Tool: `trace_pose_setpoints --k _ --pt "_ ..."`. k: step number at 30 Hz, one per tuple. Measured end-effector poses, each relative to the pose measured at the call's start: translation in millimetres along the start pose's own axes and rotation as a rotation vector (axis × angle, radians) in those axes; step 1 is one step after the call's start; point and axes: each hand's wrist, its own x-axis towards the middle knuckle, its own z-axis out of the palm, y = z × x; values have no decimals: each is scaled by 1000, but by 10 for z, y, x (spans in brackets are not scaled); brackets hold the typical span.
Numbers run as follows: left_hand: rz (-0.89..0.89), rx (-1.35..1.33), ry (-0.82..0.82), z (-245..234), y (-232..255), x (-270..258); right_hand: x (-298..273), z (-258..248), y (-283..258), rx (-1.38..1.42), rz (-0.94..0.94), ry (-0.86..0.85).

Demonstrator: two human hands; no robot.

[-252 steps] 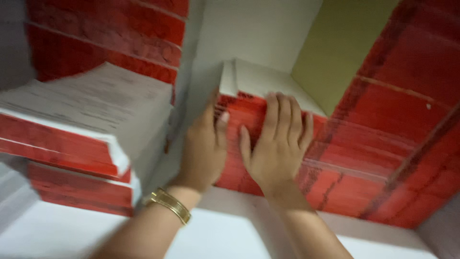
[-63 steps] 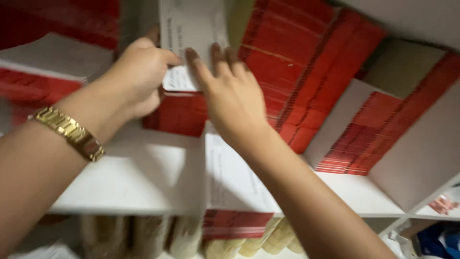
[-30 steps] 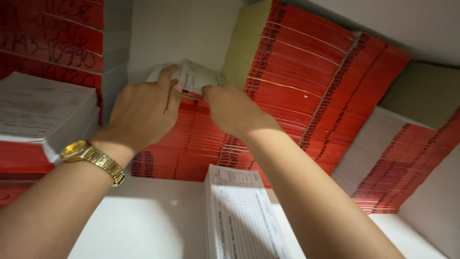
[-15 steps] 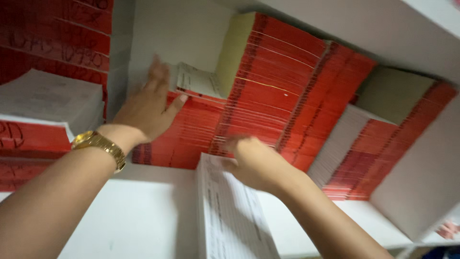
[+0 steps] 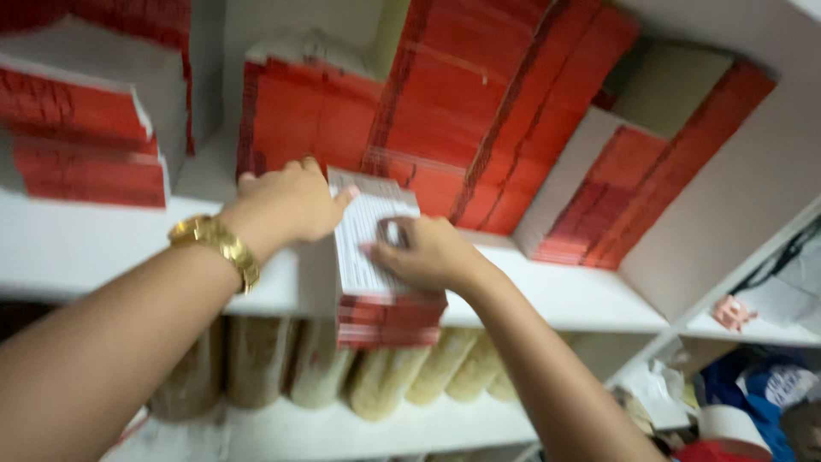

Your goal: The person organizes stacks of paper and stationery on a shelf by hand, moving white pads and red-edged papers one at a time to align them.

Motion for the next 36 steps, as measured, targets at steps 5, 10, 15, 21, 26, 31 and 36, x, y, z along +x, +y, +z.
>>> trace_pose_setpoints --k 5,10,15,21,26,31,36 --pt "-152 -180 -153 596 -270 320 403 561 57 111 -60 186" --pt "-339 -635 88 820 -552 359 425 644 -188 167 -127 201" --pt "-296 -626 241 200 -393 -366 310 566 -360 273 -339 244" --pt "-216 -740 474 -553 -455 -469 40 134 -578 -192 -688 542" --pt "-152 -815 603 -755 -419 35 501 -76 -359 -543 -726 924" --pt "-155 -866 517 -820 -269 493 1027 -197 -166 -615 -686 1173" --pt "-124 -654 426 -551 -545 1128 1501 -228 -12 -673 -550 1175"
